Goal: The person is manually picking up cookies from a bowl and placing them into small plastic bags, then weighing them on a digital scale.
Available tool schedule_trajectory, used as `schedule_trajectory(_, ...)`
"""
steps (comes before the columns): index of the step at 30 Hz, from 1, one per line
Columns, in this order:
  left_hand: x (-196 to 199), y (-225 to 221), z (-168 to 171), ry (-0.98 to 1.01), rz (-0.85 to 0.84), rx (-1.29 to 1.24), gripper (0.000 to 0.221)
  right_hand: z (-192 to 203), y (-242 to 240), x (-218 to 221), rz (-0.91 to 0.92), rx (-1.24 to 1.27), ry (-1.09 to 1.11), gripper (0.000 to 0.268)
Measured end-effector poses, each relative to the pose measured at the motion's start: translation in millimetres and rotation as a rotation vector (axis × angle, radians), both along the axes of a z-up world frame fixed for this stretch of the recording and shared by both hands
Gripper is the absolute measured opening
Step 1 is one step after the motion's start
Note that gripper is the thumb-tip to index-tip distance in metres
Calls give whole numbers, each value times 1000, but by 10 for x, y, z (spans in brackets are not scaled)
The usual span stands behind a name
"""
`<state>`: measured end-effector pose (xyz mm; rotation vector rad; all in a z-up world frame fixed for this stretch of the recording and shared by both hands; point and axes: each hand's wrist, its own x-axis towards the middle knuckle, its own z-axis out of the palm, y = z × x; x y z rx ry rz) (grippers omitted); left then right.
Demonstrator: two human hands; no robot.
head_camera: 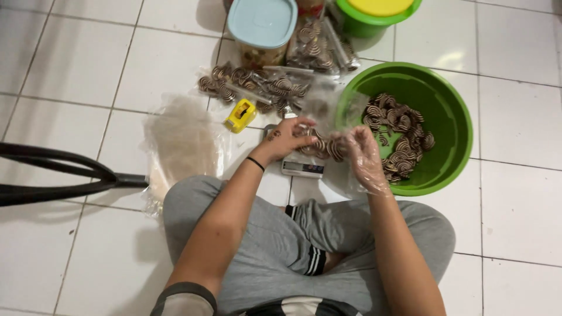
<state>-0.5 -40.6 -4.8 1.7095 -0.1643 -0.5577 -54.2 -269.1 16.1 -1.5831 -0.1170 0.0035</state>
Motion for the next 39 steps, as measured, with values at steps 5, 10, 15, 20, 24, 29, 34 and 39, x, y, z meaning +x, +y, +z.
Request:
schedule_trajectory(5,93,-410,-432,169,3,-329,43,214,-353,-108,38,86,250,67)
schedule_trajectory(10,46,-748,-112,234,-30,-450,57,-149,-715,1,-40,227,376,56)
schedule_trajectory(15,231,-1024,-362,254,38,-427,46,-224,-885,26,-89,278,451,51)
schedule_trajectory(20,401,-1273,-614,133,250,-91,19,-226,-835,11,-148,385,456,61)
schedule_trajectory(24,484,-1325,-680,172,245,-12,17,-155,-746,-3,-204,468,483,62)
schedule_trajectory(29,371,-1381,-251,171,130,64,20,-771,-863,162,-446,451,579,30)
schedule_trajectory(34,399,-1463,-303,214,186,100,19,-949,-790,249,-571,381,649,53)
schedule_trajectory(39,562,-1409,-418,339,251,-18,34,-290,-681,129,-577,459,760,44)
